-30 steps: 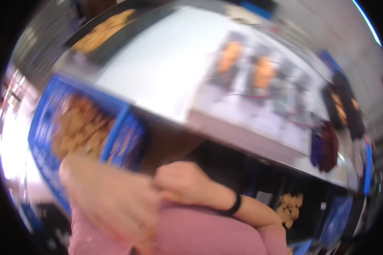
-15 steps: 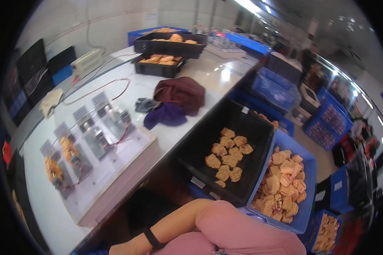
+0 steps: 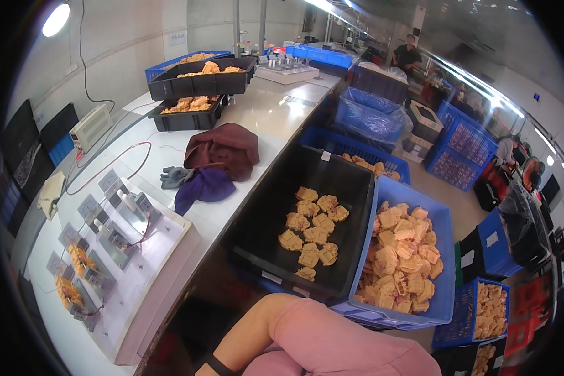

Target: Test electronic toy parts using an electrical measurement jig with multimeters.

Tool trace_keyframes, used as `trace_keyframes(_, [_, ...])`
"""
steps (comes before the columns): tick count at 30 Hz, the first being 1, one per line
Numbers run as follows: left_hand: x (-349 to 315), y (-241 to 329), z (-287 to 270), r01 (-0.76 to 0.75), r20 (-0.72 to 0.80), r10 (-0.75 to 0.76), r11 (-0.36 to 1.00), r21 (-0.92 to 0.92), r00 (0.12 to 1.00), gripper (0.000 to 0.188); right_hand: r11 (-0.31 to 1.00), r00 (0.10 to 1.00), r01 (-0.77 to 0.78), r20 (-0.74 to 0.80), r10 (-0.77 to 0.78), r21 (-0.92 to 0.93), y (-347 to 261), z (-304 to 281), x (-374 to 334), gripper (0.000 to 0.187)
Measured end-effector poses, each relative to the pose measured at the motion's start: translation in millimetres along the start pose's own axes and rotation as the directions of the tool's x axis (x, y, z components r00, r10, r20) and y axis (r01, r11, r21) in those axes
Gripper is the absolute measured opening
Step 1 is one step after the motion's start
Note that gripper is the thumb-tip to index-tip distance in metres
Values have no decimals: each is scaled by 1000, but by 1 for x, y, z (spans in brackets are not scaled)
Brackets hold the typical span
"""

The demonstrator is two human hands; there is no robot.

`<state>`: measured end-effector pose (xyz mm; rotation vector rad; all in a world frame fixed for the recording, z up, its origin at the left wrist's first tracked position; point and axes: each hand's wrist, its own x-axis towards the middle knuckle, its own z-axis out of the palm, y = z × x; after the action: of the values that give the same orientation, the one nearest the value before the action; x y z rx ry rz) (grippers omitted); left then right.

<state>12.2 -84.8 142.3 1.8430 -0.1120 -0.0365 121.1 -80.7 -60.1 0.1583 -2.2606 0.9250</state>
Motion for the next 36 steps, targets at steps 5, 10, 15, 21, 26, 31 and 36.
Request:
trace_keyframes(5, [4, 0, 1, -2, -13, 1, 1000, -8, 1000, 28, 999, 999, 34, -3, -35, -16, 0, 0, 2, 25])
trace_keyframes(10, [4, -2, 1, -4, -30, 4, 1000, -14, 1000, 28, 998, 998, 57, -11, -57, -38, 3, 2, 7, 25])
trace_keyframes(15, [3, -3, 3, -15, -40, 15, 1000, -16, 999, 29, 998, 988, 48, -143, -54, -44, 21, 0, -4, 23])
trace_keyframes(21, [2, -5, 3, -30, -44, 29, 999, -18, 999, 29, 997, 984, 8, -179, -22, -78, 39, -4, -13, 25])
trace_keyframes(26, [-2, -7, 4, -40, -55, 39, 999, -23, 998, 30, 1000, 1000, -8, 8, 8, -30, 19, -6, -19, 27])
trace_keyframes(31, [-3, -8, 4, -44, -56, 42, 999, -21, 998, 30, 999, 997, -13, 76, 9, 47, 7, -12, -23, 27])
trace_keyframes(36, [-5, -10, 5, -51, -54, 50, 999, -20, 997, 31, 982, 985, -25, 170, -7, 185, 17, -11, -25, 27])
